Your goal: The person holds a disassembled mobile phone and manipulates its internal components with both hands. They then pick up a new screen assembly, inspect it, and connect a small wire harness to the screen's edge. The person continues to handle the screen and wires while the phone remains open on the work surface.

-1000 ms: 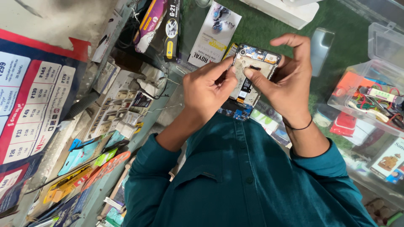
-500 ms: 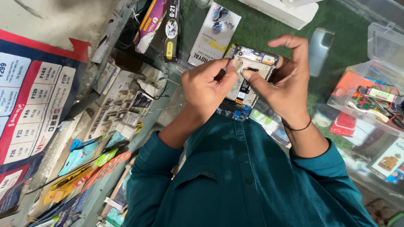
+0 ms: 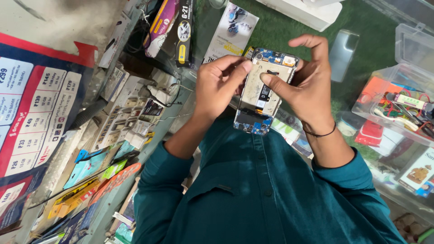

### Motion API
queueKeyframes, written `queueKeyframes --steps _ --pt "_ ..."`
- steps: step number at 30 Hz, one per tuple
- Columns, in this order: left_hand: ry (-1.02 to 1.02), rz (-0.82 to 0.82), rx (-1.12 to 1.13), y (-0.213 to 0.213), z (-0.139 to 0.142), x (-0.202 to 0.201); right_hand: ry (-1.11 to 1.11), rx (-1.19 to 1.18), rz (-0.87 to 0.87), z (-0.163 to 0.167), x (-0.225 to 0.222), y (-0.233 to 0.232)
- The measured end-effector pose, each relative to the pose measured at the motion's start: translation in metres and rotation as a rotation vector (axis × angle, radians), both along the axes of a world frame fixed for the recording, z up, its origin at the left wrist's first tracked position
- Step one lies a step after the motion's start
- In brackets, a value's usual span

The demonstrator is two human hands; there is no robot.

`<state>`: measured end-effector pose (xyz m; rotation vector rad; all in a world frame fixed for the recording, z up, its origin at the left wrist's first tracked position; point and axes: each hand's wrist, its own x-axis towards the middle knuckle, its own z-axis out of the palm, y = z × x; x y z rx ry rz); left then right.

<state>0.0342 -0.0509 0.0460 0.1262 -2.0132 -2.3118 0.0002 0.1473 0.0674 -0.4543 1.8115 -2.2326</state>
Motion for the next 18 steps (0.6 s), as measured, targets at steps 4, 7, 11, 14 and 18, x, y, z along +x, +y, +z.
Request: queueKeyframes --steps 4,7,11,14,18 --pt "-0.04 -0.075 0.065 -0.007 -0.003 0.0 -0.014 -0.016 -0.004 -0.003 -0.002 0.001" --pt "0.011 0.072 -0.136 -0.007 -0.002 0.002 -0.024 -0.047 -0.009 -0.004 -0.003 0.002" --pt "0.16 0.134 -0.279 -0.011 0.0 0.006 -0.017 -0.036 -0.018 -0.004 -0.002 0.006" --pt "0.233 0.214 -0.412 -0.01 -0.001 0.007 0.002 -0.01 -0.03 -0.005 0.0 0.007" --pt "-0.122 0.235 -0.369 -0.01 0.002 0.013 0.041 0.064 -0.061 -0.008 0.004 0.011"
